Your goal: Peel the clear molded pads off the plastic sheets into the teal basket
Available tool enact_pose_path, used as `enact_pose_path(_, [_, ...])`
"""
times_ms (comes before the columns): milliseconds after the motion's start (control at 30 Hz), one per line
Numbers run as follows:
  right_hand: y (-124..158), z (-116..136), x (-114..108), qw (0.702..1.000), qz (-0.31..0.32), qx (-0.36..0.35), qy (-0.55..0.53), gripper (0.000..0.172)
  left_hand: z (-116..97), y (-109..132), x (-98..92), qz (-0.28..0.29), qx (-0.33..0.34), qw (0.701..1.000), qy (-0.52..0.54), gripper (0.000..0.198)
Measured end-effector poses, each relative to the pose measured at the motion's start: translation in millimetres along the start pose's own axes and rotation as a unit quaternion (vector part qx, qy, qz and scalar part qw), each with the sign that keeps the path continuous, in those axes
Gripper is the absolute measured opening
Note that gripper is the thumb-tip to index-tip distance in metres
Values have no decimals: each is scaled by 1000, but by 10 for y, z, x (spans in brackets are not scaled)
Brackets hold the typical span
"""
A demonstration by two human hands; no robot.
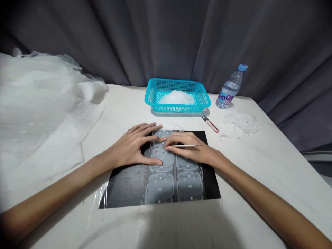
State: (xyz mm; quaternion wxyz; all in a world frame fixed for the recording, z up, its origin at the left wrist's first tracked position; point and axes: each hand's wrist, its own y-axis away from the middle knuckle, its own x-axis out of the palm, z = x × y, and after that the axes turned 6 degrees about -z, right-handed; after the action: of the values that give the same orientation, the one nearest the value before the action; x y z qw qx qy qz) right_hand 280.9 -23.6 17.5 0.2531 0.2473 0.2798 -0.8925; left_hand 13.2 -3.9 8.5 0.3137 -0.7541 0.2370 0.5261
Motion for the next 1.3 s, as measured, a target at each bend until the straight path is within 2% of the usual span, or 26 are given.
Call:
enact_pose_path(233, [16,-18,-11,997,36,-61,39,14,-10,-7,-6,-2,3,1000,-2,92])
enact_pose_path(400, [57,50,-214,995,69,-20,66,18,-8,-8,-8,4,4,1000,-5,90])
enact_pose_path(533, [47,94,-313,999,25,19,40,13,17,4,5,5,0,1000,15,89])
enact_pose_path(700, [30,25,-153,999,33,-18,22,14,23,17,4,14,-9,999,37,89])
enact_pose_path(867, [76,-40,-44,996,44,-48,59,16,-6,15,-13,20,-22,998,54,89])
enact_pose_path(967, [99,-97,16,988,46,-89,120,20,-17,12,-7,22,-39,996,75,83])
enact_pose_path(1100, [103,-229,164,957,2,-159,242,27,-3,16,29,11,-49,994,100,69])
enact_pose_path(1200, [85,-253,217,950,-8,-159,269,29,7,17,45,12,-51,993,106,70])
enact_pose_path(1300, [27,-196,159,962,23,-134,236,29,7,15,49,23,-52,991,121,74])
